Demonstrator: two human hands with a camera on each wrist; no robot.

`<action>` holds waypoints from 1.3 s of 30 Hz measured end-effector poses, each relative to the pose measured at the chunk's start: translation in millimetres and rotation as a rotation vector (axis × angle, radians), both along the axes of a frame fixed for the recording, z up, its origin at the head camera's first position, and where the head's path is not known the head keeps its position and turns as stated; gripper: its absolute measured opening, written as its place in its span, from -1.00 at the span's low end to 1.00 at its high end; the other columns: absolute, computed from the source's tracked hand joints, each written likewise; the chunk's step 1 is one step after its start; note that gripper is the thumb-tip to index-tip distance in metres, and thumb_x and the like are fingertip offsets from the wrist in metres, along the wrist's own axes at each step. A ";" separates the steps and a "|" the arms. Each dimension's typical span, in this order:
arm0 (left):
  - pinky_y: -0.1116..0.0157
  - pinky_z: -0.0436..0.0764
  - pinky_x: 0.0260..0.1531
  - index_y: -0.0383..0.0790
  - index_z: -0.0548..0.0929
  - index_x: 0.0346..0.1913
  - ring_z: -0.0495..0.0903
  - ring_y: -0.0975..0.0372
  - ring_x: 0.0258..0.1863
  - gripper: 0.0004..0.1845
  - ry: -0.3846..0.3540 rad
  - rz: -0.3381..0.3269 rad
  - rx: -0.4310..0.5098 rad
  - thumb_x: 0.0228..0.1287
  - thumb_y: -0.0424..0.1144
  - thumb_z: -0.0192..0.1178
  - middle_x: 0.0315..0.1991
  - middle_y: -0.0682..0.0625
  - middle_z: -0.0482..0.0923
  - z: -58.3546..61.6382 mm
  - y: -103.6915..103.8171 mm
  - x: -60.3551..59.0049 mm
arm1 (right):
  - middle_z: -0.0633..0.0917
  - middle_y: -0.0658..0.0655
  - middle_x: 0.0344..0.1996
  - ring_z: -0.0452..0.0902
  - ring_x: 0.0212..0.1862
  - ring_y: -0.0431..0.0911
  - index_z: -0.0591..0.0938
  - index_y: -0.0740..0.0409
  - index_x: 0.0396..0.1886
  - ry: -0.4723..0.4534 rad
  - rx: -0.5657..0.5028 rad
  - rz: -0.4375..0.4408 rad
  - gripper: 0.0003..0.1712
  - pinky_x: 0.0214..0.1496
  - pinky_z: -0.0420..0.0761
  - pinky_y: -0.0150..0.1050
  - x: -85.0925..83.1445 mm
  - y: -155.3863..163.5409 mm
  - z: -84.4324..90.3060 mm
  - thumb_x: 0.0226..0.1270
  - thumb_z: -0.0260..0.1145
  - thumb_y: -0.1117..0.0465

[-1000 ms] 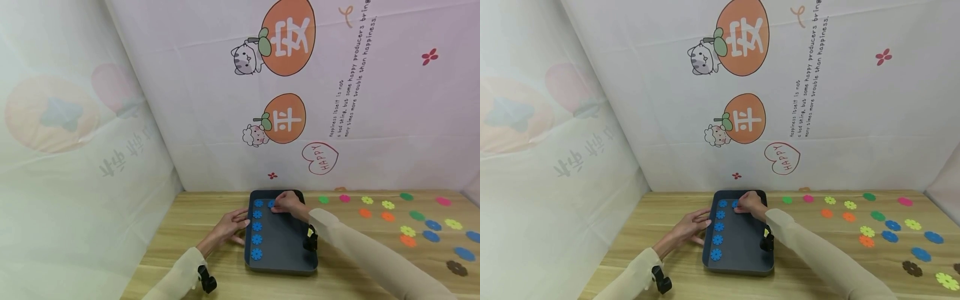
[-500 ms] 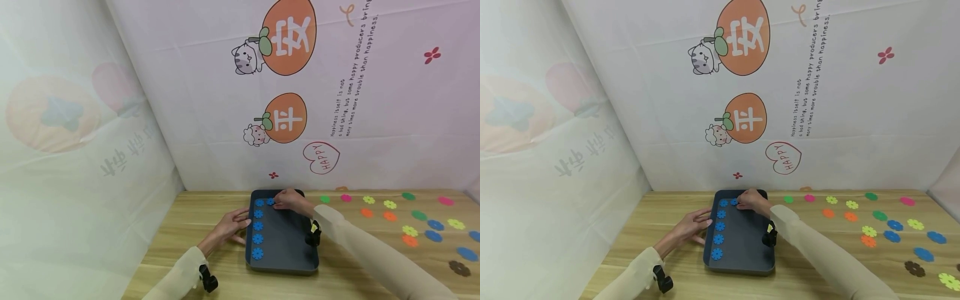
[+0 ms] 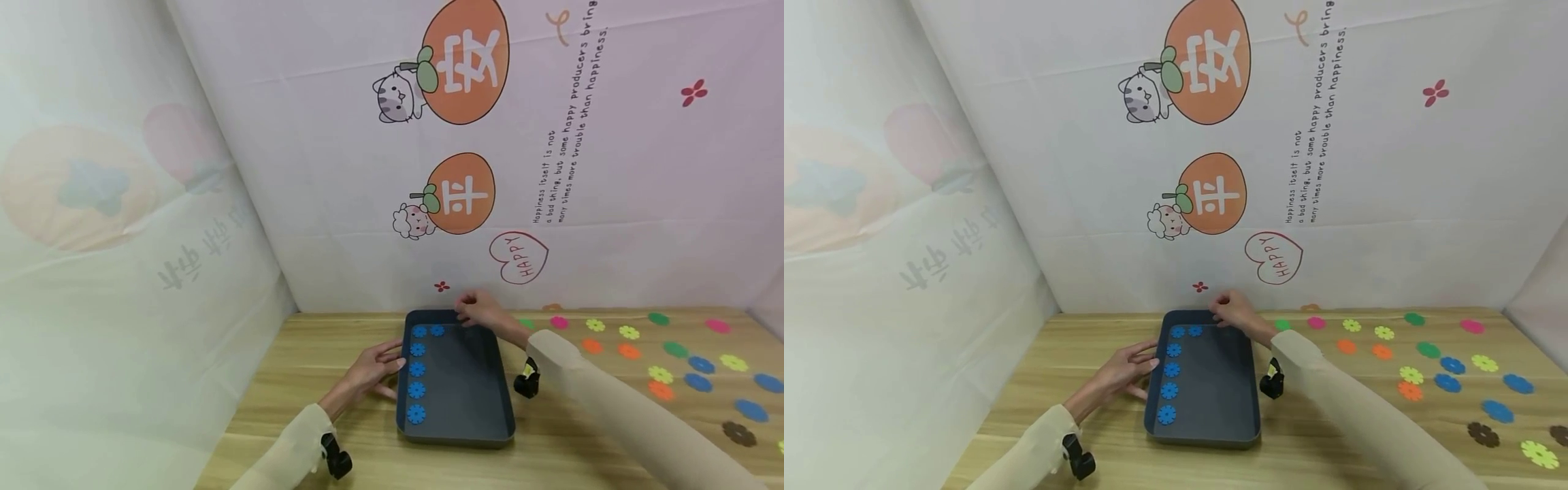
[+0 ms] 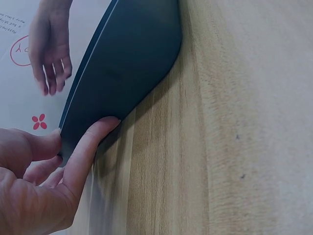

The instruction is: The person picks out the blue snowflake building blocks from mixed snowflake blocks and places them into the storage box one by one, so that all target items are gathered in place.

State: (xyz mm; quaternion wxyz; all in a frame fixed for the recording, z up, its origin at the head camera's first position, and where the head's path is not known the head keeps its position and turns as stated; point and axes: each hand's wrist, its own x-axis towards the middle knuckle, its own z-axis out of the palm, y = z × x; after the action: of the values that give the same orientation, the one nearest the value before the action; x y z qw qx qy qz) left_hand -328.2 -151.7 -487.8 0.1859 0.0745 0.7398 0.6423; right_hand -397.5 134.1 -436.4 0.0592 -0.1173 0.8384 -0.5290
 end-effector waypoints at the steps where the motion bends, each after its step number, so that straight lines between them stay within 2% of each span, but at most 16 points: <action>1: 0.03 0.87 -0.32 -0.22 0.26 0.63 0.51 -0.19 0.38 -0.38 0.000 0.000 0.001 0.62 -0.28 0.14 0.51 -0.38 0.34 0.2 0.2 0.1 | 0.65 0.49 0.02 0.67 0.04 0.31 0.60 0.52 0.02 0.005 0.001 0.001 -0.74 0.07 0.82 0.08 -0.3 5.3 1.9 0.62 0.15 0.33; 4: 0.03 0.87 -0.32 -0.22 0.26 0.63 0.50 -0.19 0.39 -0.38 0.001 0.001 0.002 0.62 -0.29 0.13 0.51 -0.38 0.34 0.5 0.8 0.3 | 0.67 0.41 -0.04 0.69 -0.03 0.23 0.60 0.50 0.02 0.020 -0.004 0.019 -0.73 0.06 0.82 0.08 -3.1 22.5 4.4 0.63 0.15 0.32; 8: 0.02 0.87 -0.32 -0.23 0.26 0.63 0.50 -0.20 0.39 -0.38 0.006 -0.001 0.001 0.62 -0.30 0.13 0.50 -0.40 0.34 0.4 1.0 1.2 | 0.68 0.27 -0.13 0.67 -0.14 0.00 0.60 0.43 0.02 0.042 -0.014 0.053 -0.74 0.01 0.82 0.03 -7.0 48.6 3.4 0.63 0.18 0.27; 10: 0.02 0.87 -0.32 -0.23 0.26 0.63 0.49 -0.20 0.39 -0.38 0.006 -0.004 0.001 0.62 -0.29 0.14 0.51 -0.40 0.33 0.2 1.1 1.5 | 0.69 0.28 -0.13 0.65 -0.14 -0.05 0.59 0.43 0.05 0.058 -0.015 0.078 -0.73 -0.02 0.83 0.01 -7.5 62.8 2.6 0.63 0.20 0.26; 14: 0.02 0.87 -0.32 -0.24 0.25 0.63 0.49 -0.21 0.40 -0.37 0.004 -0.008 0.000 0.62 -0.29 0.14 0.51 -0.40 0.33 -0.6 0.7 1.8 | 0.69 0.31 -0.05 0.65 -0.10 -0.09 0.55 0.50 0.17 0.091 -0.007 0.127 -0.65 -0.07 0.83 -0.06 -5.5 93.1 0.8 0.64 0.20 0.27; 19: 0.02 0.87 -0.33 -0.24 0.26 0.63 0.49 -0.21 0.39 -0.37 0.002 0.000 -0.001 0.61 -0.29 0.14 0.50 -0.40 0.33 -1.0 0.0 1.8 | 0.67 0.27 0.04 0.64 -0.04 -0.15 0.47 0.51 0.31 0.078 0.000 0.131 -0.54 0.01 0.82 -0.12 1.6 129.0 -3.5 0.66 0.18 0.22; 25: 0.04 0.87 -0.34 -0.22 0.28 0.62 0.51 -0.20 0.38 -0.37 0.009 0.000 -0.006 0.60 -0.28 0.17 0.50 -0.39 0.35 -1.7 1.1 1.2 | 0.66 0.32 0.10 0.63 -0.02 -0.17 0.51 0.45 0.29 0.094 0.069 0.109 -0.57 -0.02 0.76 -0.30 11.4 168.6 -15.4 0.65 0.19 0.21; 28: 0.03 0.87 -0.34 -0.24 0.27 0.62 0.49 -0.21 0.39 -0.36 0.009 -0.008 -0.003 0.60 -0.28 0.17 0.50 -0.39 0.34 -2.8 1.8 0.7 | 0.65 0.35 0.14 0.64 -0.02 -0.19 0.53 0.42 0.29 0.122 0.117 0.111 -0.58 -0.03 0.76 -0.29 17.4 188.8 -22.1 0.65 0.21 0.20; 31: 0.03 0.87 -0.33 -0.24 0.26 0.63 0.47 -0.21 0.41 -0.36 0.007 -0.010 0.002 0.60 -0.28 0.16 0.51 -0.39 0.34 -3.8 2.2 0.1 | 0.69 0.21 0.14 0.64 -0.01 -0.27 0.55 0.39 0.28 0.187 0.168 0.109 -0.61 -0.04 0.75 -0.32 22.5 211.3 -29.5 0.64 0.22 0.23; 34: 0.03 0.87 -0.33 -0.24 0.26 0.63 0.47 -0.21 0.41 -0.37 0.008 -0.006 0.005 0.61 -0.28 0.16 0.51 -0.39 0.34 -3.4 2.1 -0.2 | 0.71 -0.06 0.06 0.62 -0.02 -0.37 0.59 0.27 0.24 0.237 0.184 0.108 -0.70 -0.08 0.74 -0.37 26.1 234.4 -36.3 0.63 0.20 0.28; 36: 0.03 0.87 -0.34 -0.24 0.27 0.62 0.48 -0.20 0.40 -0.37 0.009 -0.004 0.005 0.61 -0.28 0.16 0.50 -0.39 0.34 -2.8 1.8 -0.2 | 0.70 -0.19 0.00 0.61 -0.03 -0.42 0.61 0.16 0.20 0.263 0.158 0.123 -0.74 -0.12 0.75 -0.38 27.5 249.4 -40.4 0.63 0.18 0.35; 39: 0.03 0.87 -0.35 -0.24 0.27 0.62 0.50 -0.20 0.39 -0.37 0.012 0.001 0.003 0.61 -0.28 0.16 0.50 -0.39 0.35 -2.1 0.9 -0.1 | 0.69 -0.31 -0.05 0.62 -0.05 -0.43 0.61 0.04 0.18 0.289 0.114 0.133 -0.68 -0.16 0.77 -0.37 30.3 269.4 -45.0 0.61 0.16 0.43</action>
State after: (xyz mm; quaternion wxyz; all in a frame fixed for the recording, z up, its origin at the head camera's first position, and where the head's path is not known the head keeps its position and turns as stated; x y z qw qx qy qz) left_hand -328.3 -150.9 -489.8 0.1813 0.0782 0.7399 0.6431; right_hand -367.2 403.5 -481.4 -0.0206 -0.2439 0.8573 -0.4529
